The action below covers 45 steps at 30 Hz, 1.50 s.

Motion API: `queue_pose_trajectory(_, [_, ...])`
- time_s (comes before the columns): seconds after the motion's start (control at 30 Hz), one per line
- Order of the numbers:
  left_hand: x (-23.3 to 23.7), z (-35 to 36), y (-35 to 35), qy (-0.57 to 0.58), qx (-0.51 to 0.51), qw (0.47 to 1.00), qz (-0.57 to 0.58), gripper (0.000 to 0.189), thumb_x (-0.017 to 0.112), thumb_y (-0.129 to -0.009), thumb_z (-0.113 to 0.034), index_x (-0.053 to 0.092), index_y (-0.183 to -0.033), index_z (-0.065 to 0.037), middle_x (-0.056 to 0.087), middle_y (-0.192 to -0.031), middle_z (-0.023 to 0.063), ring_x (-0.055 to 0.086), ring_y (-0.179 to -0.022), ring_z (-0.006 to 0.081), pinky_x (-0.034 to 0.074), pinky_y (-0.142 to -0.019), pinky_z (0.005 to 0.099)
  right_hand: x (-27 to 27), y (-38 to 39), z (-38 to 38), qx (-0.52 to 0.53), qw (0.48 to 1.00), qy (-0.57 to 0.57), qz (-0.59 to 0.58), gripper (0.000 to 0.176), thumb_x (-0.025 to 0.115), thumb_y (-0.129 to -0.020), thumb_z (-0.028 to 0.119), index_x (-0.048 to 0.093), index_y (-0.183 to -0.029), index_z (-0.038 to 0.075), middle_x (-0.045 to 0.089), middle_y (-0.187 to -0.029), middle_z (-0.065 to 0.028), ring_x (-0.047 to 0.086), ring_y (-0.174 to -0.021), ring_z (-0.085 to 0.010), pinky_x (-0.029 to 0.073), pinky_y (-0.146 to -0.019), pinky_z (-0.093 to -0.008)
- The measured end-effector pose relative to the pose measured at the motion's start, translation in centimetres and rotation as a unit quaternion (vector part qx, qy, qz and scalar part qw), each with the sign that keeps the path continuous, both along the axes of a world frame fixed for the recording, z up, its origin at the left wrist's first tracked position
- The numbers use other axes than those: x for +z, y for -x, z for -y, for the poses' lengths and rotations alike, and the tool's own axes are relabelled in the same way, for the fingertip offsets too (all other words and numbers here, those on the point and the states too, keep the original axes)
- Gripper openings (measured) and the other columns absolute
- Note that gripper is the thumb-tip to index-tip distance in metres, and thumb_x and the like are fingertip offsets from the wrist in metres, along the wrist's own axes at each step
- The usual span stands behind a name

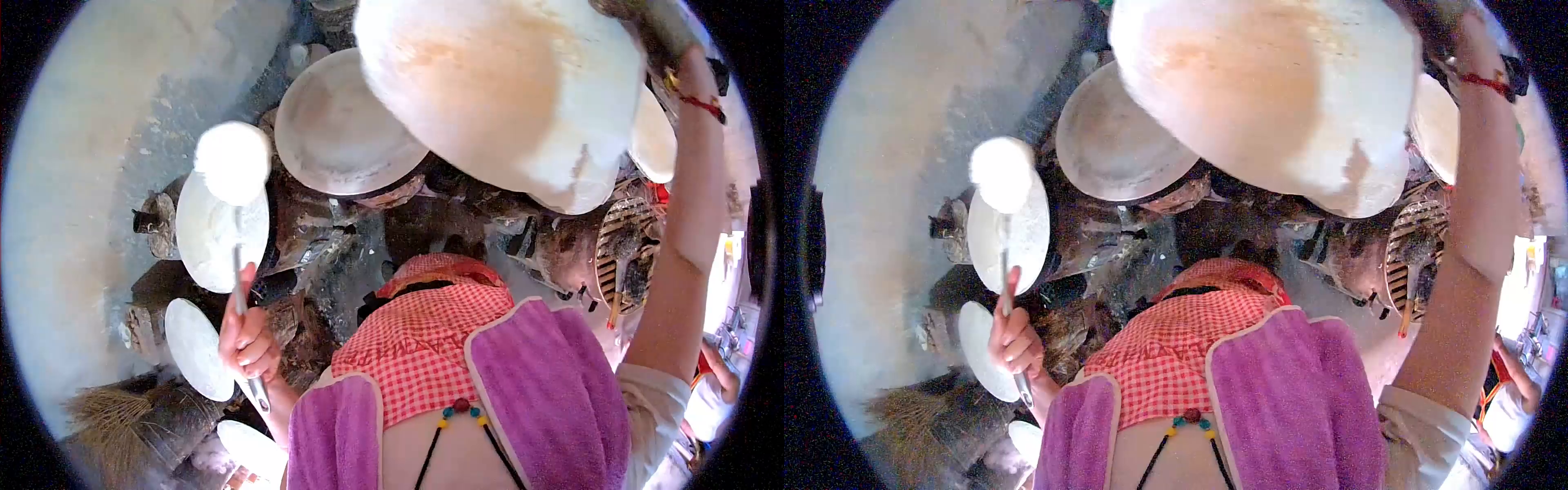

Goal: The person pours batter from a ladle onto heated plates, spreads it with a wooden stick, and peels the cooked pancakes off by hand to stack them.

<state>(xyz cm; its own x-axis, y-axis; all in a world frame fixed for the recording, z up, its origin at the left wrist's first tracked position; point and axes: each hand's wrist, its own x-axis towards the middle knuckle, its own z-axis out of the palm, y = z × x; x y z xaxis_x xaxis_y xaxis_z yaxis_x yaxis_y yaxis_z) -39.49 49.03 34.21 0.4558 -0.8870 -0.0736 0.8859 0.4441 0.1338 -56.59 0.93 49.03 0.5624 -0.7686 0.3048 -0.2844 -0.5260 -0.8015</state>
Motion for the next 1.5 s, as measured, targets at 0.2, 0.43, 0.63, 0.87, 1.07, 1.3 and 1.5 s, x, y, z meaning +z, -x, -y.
queue_pose_trajectory(0.2, [-1.9,-4.5,-4.2,0.087,0.027,0.996,-0.015,0.06,0.031,-0.102,-0.013,-0.007,-0.148,-0.014,0.038,-0.072,0.0046,0.034,-0.045,0.0053,0.031,-0.035,0.0209,-9.5,-7.0,1.7,-0.041,0.953,-0.265,-0.139,0.034,0.075,-0.074,0.013,0.063,-0.104,0.001,0.065,-0.083,-0.0076,0.062,-0.07,-0.0188,0.05,-0.061,-0.0316])
queue_pose_trajectory(0.43, [-3.1,-8.4,-6.1,-0.062,0.047,0.983,-0.163,0.049,0.025,-0.102,-0.014,0.008,-0.147,-0.003,0.038,-0.075,0.0057,0.039,-0.049,0.0093,0.038,-0.039,0.0234,-37.1,-11.9,7.5,-0.137,0.923,-0.357,-0.036,0.029,0.077,-0.075,0.024,0.063,-0.093,0.005,0.062,-0.068,-0.0075,0.059,-0.057,-0.0246,0.044,-0.048,-0.0396])
queue_pose_trajectory(0.63, [-2.4,-9.1,-3.4,-0.097,0.1,0.983,-0.121,0.051,0.022,-0.102,-0.016,0.0,-0.148,-0.008,0.041,-0.079,0.0073,0.04,-0.05,0.0088,0.039,-0.04,0.0236,-37.9,-11.5,1.5,-0.099,0.832,-0.546,0.002,0.033,0.078,-0.073,0.025,0.063,-0.097,0.008,0.055,-0.064,-0.0065,0.053,-0.051,-0.0243,0.042,-0.047,-0.0391])
queue_pose_trajectory(0.87, [-0.5,-7.0,-2.8,-0.138,0.076,0.987,-0.03,0.054,0.025,-0.102,-0.014,-0.004,-0.148,-0.009,0.039,-0.072,0.0051,0.036,-0.042,0.006,0.036,-0.033,0.0213,-32.1,-11.4,-3.5,-0.113,0.839,-0.532,-0.009,0.042,0.077,-0.075,0.028,0.059,-0.106,0.007,0.062,-0.076,-0.0102,0.06,-0.066,-0.0297,0.047,-0.056,-0.0409])
queue_pose_trajectory(1.07, [-1.2,-6.4,-2.3,0.034,0.037,0.998,0.027,0.062,0.031,-0.102,-0.014,-0.011,-0.147,-0.013,0.038,-0.066,0.0027,0.038,-0.042,0.0039,0.032,-0.032,0.0188,-30.9,-4.5,-5.2,-0.109,0.961,-0.149,-0.204,0.054,0.072,-0.079,0.034,0.056,-0.124,0.009,0.065,-0.106,-0.0139,0.062,-0.094,-0.026,0.048,-0.082,-0.0363])
queue_pose_trajectory(1.3, [-3.1,-1.2,-2.3,-0.028,-0.03,0.984,-0.174,0.051,0.032,-0.101,-0.012,0.01,-0.147,-0.005,0.038,-0.069,0.0021,0.037,-0.045,0.0055,0.036,-0.035,0.0211,-28.6,0.6,-15.8,0.054,0.927,-0.288,-0.234,0.061,0.07,-0.081,0.027,0.047,-0.134,0.01,0.061,-0.121,-0.0126,0.059,-0.108,-0.0243,0.045,-0.09,-0.0353])
queue_pose_trajectory(1.5, [-4.7,2.8,0.8,-0.168,-0.03,0.981,-0.093,0.046,0.04,-0.101,-0.02,0.028,-0.143,-0.007,0.032,-0.063,-0.0039,0.025,-0.04,0.0012,0.027,-0.03,0.0181,-31.1,5.6,-16.5,0.169,0.933,-0.278,-0.153,0.054,0.067,-0.084,0.014,0.047,-0.134,0.007,0.05,-0.137,-0.0077,0.049,-0.124,-0.0209,0.039,-0.101,-0.0312])
